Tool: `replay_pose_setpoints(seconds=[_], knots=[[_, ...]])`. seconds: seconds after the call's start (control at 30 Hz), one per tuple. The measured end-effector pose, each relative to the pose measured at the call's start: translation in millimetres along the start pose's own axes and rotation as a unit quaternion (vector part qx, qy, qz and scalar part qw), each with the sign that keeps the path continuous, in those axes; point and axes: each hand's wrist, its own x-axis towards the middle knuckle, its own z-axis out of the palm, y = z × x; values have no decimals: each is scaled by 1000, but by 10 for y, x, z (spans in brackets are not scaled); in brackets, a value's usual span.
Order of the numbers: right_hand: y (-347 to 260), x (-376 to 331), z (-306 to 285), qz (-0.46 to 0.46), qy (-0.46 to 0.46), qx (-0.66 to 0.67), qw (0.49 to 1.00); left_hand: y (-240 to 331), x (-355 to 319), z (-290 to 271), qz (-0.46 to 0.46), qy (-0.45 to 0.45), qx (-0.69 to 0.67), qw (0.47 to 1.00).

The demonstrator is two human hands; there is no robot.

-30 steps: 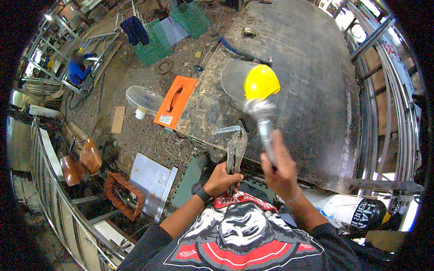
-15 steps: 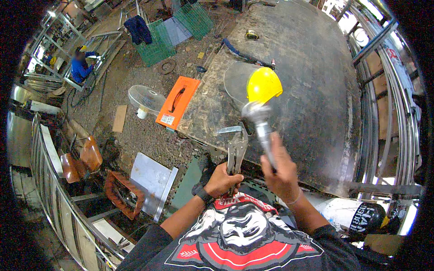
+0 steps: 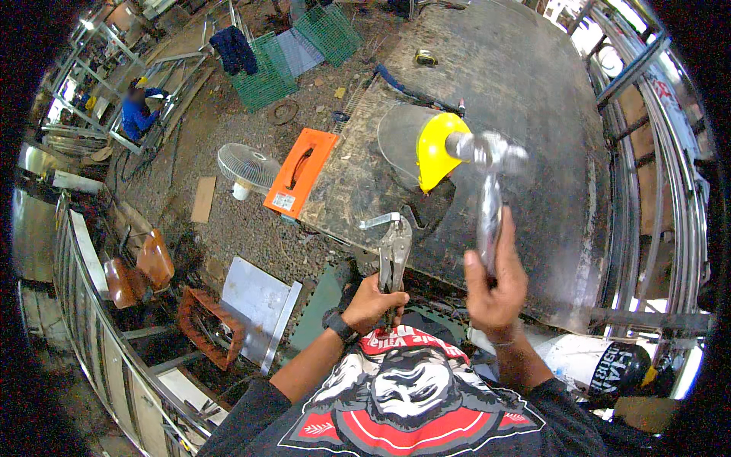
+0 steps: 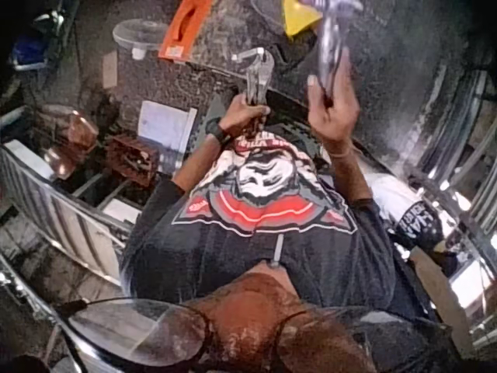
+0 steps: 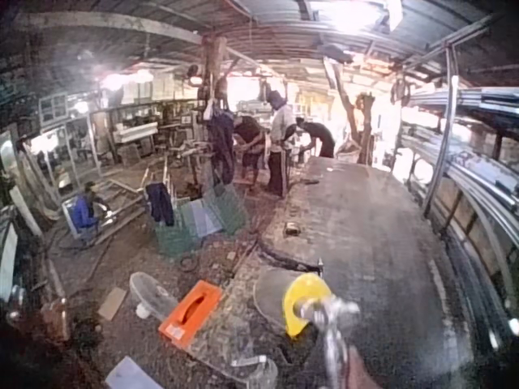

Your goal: The person uses pliers to grip a small metal piece and a hammer to repeatedly strike and shape it on a workbench. The person adjusts the grip and orientation of the metal piece between strikes.

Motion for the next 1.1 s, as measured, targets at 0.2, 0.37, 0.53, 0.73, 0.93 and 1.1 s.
replay_pose_setpoints(seconds=[0.2, 0.37, 0.53, 0.73, 0.93, 1.1], knots=[[314, -259, 198, 140, -290, -35, 946, -236, 159, -29, 64, -13, 119, 991], [46, 118, -4, 23, -80, 0, 997, -91, 146, -18, 15, -27, 40, 999], [-68, 202, -187, -36, -6, -42, 998, -109, 83, 6, 7, -30, 6, 1000], [504, -458, 255, 78, -271, -54, 958, -482, 178, -48, 86, -9, 111, 990], [537, -242, 252, 4, 8, -46, 999, -324, 162, -85, -1, -22, -47, 999], [1613, -422, 193, 153, -78, -229, 958, -69, 100, -91, 3, -32, -95, 995]])
